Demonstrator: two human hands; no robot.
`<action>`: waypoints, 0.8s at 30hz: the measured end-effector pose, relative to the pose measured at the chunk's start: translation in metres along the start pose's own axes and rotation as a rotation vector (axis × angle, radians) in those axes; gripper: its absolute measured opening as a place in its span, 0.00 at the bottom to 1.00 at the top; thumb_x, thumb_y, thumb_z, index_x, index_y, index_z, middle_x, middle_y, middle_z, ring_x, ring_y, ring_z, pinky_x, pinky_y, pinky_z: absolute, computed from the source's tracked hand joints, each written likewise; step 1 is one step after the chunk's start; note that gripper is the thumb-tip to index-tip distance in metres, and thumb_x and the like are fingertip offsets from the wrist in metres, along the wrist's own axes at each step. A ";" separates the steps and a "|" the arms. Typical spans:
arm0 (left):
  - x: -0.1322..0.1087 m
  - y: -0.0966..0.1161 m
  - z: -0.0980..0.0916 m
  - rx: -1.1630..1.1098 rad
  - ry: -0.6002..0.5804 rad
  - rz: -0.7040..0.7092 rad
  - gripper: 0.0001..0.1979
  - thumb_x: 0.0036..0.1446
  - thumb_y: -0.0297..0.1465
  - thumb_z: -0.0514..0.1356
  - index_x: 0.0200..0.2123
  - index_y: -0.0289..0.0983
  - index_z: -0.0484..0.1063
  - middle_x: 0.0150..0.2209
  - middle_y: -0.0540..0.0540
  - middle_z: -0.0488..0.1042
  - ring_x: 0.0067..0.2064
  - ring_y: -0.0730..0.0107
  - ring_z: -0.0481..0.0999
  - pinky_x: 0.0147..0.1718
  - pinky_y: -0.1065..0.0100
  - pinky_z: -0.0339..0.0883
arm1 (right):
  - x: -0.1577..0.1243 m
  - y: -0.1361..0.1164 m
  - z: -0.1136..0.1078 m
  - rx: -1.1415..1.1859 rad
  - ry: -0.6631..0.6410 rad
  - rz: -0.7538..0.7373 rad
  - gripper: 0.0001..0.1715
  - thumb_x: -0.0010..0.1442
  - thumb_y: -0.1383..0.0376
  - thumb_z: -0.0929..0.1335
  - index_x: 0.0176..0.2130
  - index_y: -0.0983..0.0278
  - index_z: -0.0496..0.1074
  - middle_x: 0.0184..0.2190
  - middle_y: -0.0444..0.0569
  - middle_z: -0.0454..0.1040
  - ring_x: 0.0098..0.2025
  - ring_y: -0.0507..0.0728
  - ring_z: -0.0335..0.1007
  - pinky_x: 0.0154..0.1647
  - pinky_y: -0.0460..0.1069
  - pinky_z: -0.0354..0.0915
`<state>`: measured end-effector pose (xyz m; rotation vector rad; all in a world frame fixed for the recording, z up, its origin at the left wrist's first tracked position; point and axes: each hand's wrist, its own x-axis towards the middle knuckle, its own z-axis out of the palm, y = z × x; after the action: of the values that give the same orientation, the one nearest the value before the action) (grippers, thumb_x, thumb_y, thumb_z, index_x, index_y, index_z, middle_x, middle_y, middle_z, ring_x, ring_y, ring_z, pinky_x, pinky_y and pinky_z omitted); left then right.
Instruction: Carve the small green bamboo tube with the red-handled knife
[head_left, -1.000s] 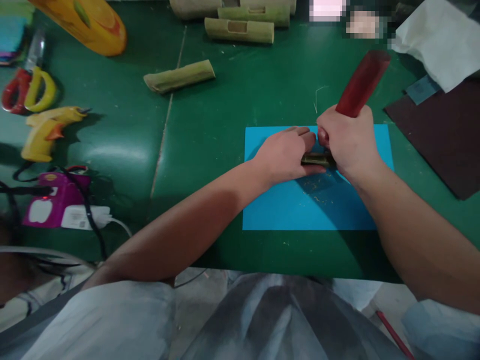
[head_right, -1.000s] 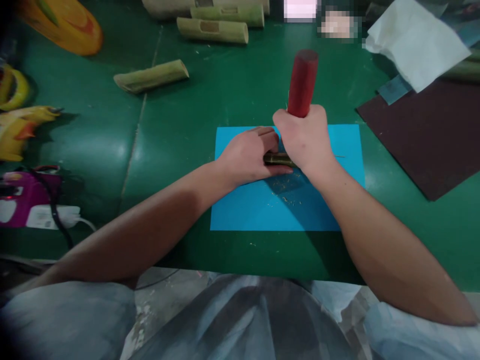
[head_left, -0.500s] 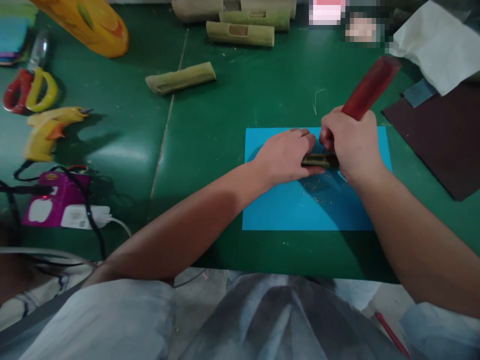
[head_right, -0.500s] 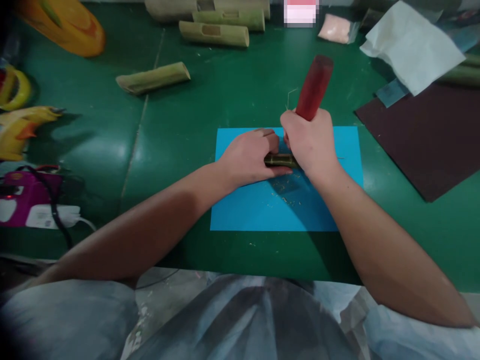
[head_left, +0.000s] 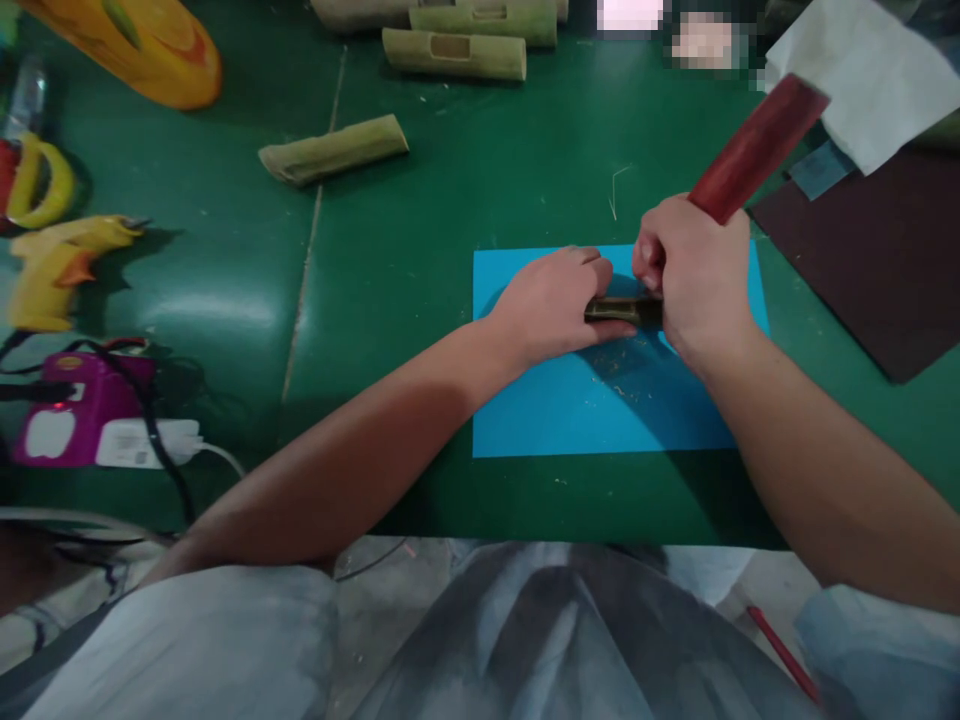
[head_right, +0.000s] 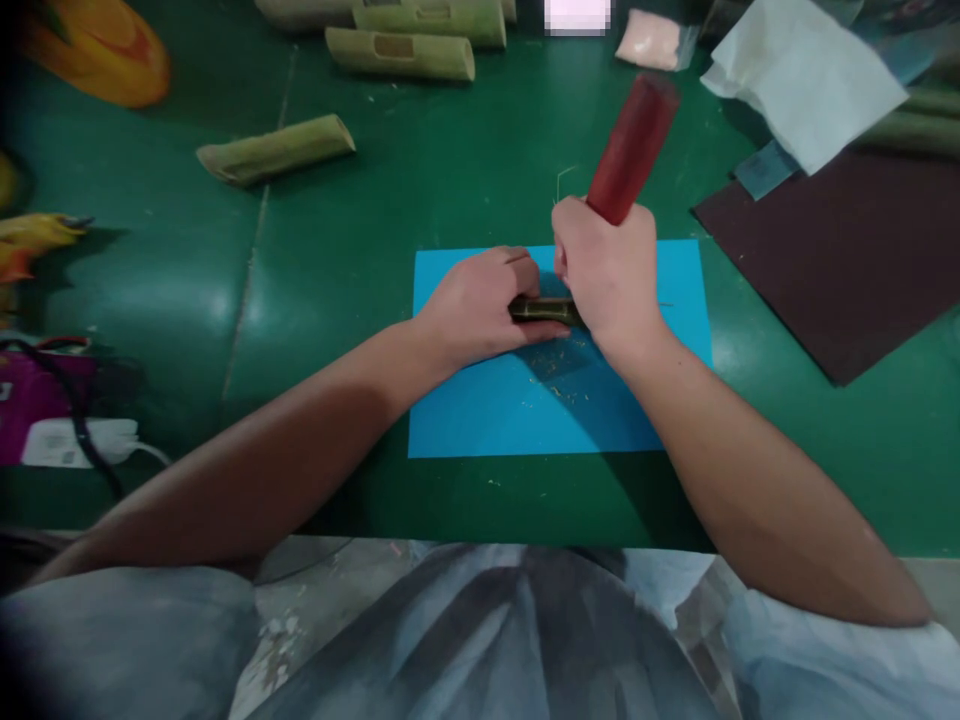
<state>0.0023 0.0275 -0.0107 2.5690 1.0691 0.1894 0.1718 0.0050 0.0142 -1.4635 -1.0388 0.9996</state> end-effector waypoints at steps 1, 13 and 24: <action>0.000 0.001 -0.001 0.004 -0.011 -0.010 0.21 0.75 0.51 0.74 0.48 0.39 0.80 0.52 0.38 0.85 0.58 0.43 0.88 0.54 0.53 0.81 | 0.000 0.001 0.000 -0.013 0.026 -0.024 0.34 0.70 0.64 0.77 0.20 0.53 0.60 0.19 0.44 0.57 0.29 0.59 0.58 0.34 0.56 0.63; -0.002 0.001 0.000 0.067 0.004 0.051 0.22 0.80 0.52 0.68 0.56 0.38 0.82 0.56 0.36 0.85 0.63 0.41 0.85 0.61 0.51 0.80 | -0.001 0.001 0.002 -0.043 0.005 -0.050 0.35 0.70 0.71 0.76 0.19 0.53 0.61 0.18 0.42 0.58 0.28 0.57 0.53 0.33 0.56 0.59; -0.009 0.008 0.002 0.027 0.077 0.045 0.16 0.75 0.40 0.72 0.58 0.40 0.79 0.60 0.38 0.82 0.67 0.40 0.83 0.69 0.45 0.78 | 0.007 0.005 0.003 -0.057 -0.025 -0.036 0.35 0.68 0.72 0.78 0.20 0.54 0.60 0.20 0.41 0.57 0.26 0.56 0.52 0.31 0.56 0.56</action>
<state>0.0017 0.0155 -0.0100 2.6315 1.0480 0.2899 0.1715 0.0125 0.0080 -1.4770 -1.1160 0.9712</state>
